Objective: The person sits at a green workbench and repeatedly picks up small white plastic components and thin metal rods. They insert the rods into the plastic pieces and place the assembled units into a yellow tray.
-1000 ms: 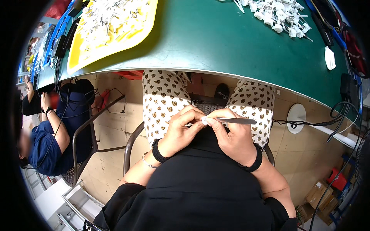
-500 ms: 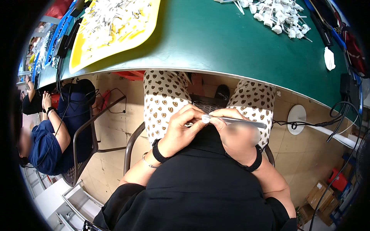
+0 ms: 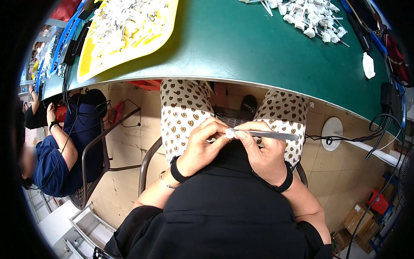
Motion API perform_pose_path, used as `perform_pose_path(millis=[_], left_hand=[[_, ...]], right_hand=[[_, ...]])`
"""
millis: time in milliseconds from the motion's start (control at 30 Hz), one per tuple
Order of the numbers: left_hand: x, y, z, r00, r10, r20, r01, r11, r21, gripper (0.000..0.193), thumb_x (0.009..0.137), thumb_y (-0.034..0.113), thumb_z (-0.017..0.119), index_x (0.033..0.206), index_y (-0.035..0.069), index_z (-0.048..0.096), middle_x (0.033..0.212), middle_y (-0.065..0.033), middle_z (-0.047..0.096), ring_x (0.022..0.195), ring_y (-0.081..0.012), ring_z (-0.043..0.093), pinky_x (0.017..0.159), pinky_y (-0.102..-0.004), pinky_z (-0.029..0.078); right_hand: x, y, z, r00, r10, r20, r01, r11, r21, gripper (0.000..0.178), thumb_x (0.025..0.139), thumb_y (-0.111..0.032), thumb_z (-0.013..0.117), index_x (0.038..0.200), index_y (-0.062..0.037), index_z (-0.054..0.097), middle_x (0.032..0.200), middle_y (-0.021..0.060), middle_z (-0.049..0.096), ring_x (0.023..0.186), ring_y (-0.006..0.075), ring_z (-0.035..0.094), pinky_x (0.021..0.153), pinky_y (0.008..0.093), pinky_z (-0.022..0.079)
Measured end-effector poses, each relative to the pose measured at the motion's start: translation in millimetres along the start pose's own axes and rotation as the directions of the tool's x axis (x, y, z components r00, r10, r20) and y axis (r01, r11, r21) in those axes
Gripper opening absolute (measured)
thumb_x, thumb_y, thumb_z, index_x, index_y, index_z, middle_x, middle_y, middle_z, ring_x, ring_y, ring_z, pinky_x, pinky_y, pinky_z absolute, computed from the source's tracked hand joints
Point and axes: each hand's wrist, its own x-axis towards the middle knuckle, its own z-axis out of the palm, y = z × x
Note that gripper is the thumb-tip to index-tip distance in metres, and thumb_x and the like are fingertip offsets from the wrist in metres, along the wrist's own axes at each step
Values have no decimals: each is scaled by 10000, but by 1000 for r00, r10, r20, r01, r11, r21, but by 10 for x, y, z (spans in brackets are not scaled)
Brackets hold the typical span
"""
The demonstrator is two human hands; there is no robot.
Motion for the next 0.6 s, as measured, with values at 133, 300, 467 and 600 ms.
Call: perform_pose_path(millis=[133, 300, 467, 600], left_hand=[[-7, -9, 3, 1000, -10, 0, 10, 1000, -7, 104, 912, -13, 796, 966, -17, 708, 960, -91, 706, 772, -132, 673, 663, -259, 559], [-6, 3, 3, 1000, -11, 2, 11, 1000, -10, 99, 913, -15, 795, 965, -21, 711, 960, -90, 706, 773, -132, 672, 664, -259, 559], [-8, 23, 4, 1000, -28, 0, 28, 1000, -11, 95, 916, -19, 790, 971, -20, 712, 959, -91, 703, 776, -133, 673, 666, -259, 561], [-17, -3, 8, 1000, -18, -7, 18, 1000, -9, 88, 921, -22, 782, 974, -15, 712, 964, -93, 703, 784, -134, 681, 671, -259, 566]], right_hand=[[3, 2, 8, 1000, 5, -3, -5, 1000, 2, 81, 984, -32, 736, 1054, 7, 723, 879, 80, 739, 755, 140, 693, 672, 273, 534], [19, 2, 5, 1000, -17, 15, 17, 1000, -22, 61, 989, -25, 726, 1040, 8, 720, 875, 84, 740, 763, 149, 704, 684, 277, 542], [-1, -1, 15, 999, 31, -12, -30, 998, 53, 56, 995, -14, 711, 1041, 18, 703, 871, 93, 742, 784, 157, 723, 710, 279, 562], [-9, -3, 11, 999, 33, -25, -31, 998, 60, 60, 998, -12, 706, 1047, 20, 695, 865, 95, 741, 789, 159, 727, 718, 281, 567]])
